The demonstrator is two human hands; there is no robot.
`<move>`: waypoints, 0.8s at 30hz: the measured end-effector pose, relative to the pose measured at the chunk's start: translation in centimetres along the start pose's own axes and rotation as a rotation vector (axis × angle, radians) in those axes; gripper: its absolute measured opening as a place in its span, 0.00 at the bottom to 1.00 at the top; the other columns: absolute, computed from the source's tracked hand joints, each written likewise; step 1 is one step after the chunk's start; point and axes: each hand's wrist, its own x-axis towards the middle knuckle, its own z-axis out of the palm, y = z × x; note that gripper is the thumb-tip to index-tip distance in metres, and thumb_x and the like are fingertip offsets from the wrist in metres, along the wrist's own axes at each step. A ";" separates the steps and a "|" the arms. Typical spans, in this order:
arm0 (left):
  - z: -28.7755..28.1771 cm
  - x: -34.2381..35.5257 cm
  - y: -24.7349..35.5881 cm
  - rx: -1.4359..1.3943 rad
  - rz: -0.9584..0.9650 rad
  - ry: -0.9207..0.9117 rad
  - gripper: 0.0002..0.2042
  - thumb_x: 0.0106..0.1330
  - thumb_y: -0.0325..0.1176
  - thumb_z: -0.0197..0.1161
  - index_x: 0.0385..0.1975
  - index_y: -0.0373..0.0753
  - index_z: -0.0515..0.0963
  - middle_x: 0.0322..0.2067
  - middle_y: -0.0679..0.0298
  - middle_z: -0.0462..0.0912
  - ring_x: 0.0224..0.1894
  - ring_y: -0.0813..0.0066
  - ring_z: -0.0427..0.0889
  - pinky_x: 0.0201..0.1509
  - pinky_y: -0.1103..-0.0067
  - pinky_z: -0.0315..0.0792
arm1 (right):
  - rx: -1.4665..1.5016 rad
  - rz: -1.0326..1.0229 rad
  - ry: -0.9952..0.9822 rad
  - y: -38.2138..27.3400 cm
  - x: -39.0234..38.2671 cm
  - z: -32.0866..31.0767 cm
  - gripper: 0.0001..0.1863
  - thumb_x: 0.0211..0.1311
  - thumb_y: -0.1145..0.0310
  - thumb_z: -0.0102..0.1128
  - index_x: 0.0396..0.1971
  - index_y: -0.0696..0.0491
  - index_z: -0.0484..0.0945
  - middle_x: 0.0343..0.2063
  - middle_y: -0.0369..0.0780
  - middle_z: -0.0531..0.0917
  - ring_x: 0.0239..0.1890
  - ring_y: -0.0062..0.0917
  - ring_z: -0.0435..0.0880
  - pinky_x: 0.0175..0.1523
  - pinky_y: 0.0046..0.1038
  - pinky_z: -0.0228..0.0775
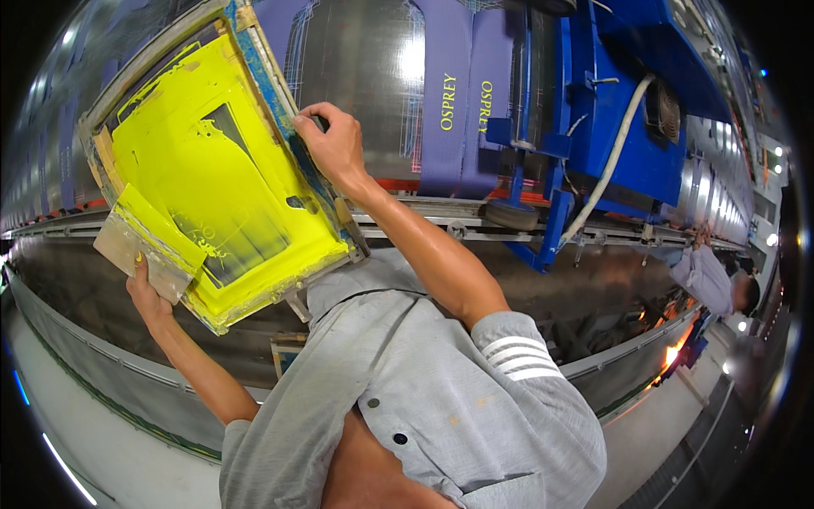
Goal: The person repeatedly applies yellow ink to a screen-printing frame using a squeegee, then lifts the frame to transfer the ink onto purple fabric pieces below. The process is repeated multiple times in a continuous loop.
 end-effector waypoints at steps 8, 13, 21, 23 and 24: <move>1.7 0.4 3.4 0.101 -0.048 -0.034 0.27 0.70 0.39 0.67 0.60 0.23 0.71 0.55 0.53 0.80 0.50 0.65 0.82 0.51 0.68 0.78 | 0.033 0.106 0.047 -1.5 -1.0 -2.6 0.13 0.60 0.62 0.66 0.36 0.57 0.84 0.13 0.45 0.78 0.15 0.30 0.78 0.27 0.34 0.66; 7.0 1.2 0.5 0.160 -0.060 -0.021 0.31 0.70 0.42 0.68 0.63 0.25 0.68 0.57 0.54 0.78 0.51 0.65 0.82 0.53 0.68 0.78 | 0.098 0.216 0.002 3.8 2.5 -5.9 0.12 0.61 0.64 0.65 0.38 0.57 0.81 0.13 0.43 0.77 0.16 0.33 0.78 0.27 0.35 0.68; 12.4 -0.1 1.0 0.188 -0.058 -0.018 0.34 0.68 0.44 0.70 0.65 0.28 0.66 0.58 0.56 0.78 0.56 0.63 0.80 0.58 0.68 0.76 | 0.114 0.232 -0.016 5.3 5.0 -9.6 0.11 0.59 0.68 0.67 0.40 0.57 0.80 0.19 0.43 0.80 0.18 0.31 0.80 0.27 0.34 0.71; 13.0 -0.2 0.9 0.185 -0.054 -0.024 0.33 0.68 0.44 0.69 0.65 0.29 0.66 0.58 0.56 0.78 0.57 0.63 0.80 0.59 0.67 0.76 | 0.087 0.252 -0.026 5.4 5.5 -10.5 0.12 0.59 0.69 0.68 0.40 0.57 0.79 0.21 0.44 0.81 0.18 0.31 0.81 0.27 0.33 0.71; 13.5 -0.2 0.8 0.184 -0.052 -0.027 0.33 0.69 0.44 0.69 0.66 0.29 0.66 0.59 0.56 0.78 0.58 0.63 0.80 0.60 0.67 0.76 | 0.087 0.253 -0.026 5.5 5.7 -10.9 0.12 0.59 0.69 0.68 0.40 0.57 0.79 0.21 0.44 0.81 0.18 0.31 0.81 0.27 0.33 0.71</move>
